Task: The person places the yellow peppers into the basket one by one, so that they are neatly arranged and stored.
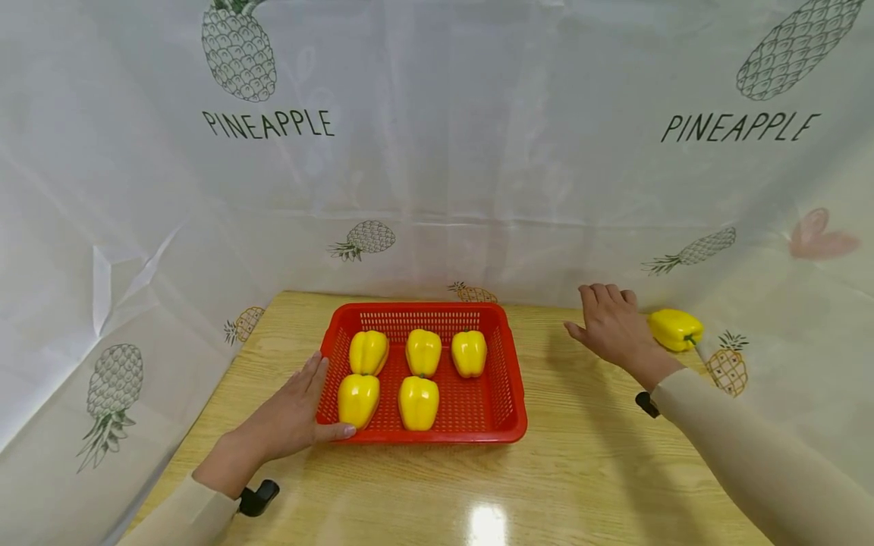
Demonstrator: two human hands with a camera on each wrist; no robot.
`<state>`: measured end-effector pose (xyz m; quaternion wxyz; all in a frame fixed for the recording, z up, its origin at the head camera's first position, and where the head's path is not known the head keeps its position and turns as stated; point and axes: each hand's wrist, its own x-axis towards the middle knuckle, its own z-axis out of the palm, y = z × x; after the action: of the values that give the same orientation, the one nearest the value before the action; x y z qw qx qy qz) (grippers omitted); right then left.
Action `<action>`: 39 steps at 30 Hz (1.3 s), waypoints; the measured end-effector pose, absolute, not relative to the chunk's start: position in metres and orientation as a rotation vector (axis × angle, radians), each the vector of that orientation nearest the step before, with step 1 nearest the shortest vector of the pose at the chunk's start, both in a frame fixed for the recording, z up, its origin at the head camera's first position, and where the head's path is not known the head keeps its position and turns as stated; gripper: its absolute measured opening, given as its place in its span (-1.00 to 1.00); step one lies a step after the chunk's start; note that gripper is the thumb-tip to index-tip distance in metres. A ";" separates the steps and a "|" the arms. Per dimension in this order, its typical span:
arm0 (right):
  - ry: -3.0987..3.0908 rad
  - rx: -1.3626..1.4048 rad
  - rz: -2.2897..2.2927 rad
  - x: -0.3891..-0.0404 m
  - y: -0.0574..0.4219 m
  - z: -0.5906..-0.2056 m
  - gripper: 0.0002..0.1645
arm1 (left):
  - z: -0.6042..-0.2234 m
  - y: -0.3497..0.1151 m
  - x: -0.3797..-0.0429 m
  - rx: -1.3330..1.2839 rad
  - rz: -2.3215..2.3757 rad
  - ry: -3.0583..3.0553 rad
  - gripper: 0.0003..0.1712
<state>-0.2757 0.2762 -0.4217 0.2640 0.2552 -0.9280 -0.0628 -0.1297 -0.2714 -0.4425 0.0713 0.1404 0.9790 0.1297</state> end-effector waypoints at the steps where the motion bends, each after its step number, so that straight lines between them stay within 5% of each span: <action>1: -2.519 0.673 -0.182 -0.276 0.282 -0.424 -0.10 | -0.442 -0.271 -0.130 0.417 0.389 2.940 0.61; 20: -2.795 0.424 -0.262 -0.289 0.370 -0.450 -0.26 | -0.442 -0.269 -0.132 0.476 0.269 2.988 0.58; 39: -2.863 0.268 -0.295 -0.293 0.436 -0.485 -0.12 | -0.441 -0.267 -0.131 0.479 0.306 2.989 0.52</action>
<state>-0.2933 0.4364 -0.4851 0.1250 0.0921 -0.9827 -0.1012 -0.1310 -0.2673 -0.4414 0.0497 0.1574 0.9812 0.1004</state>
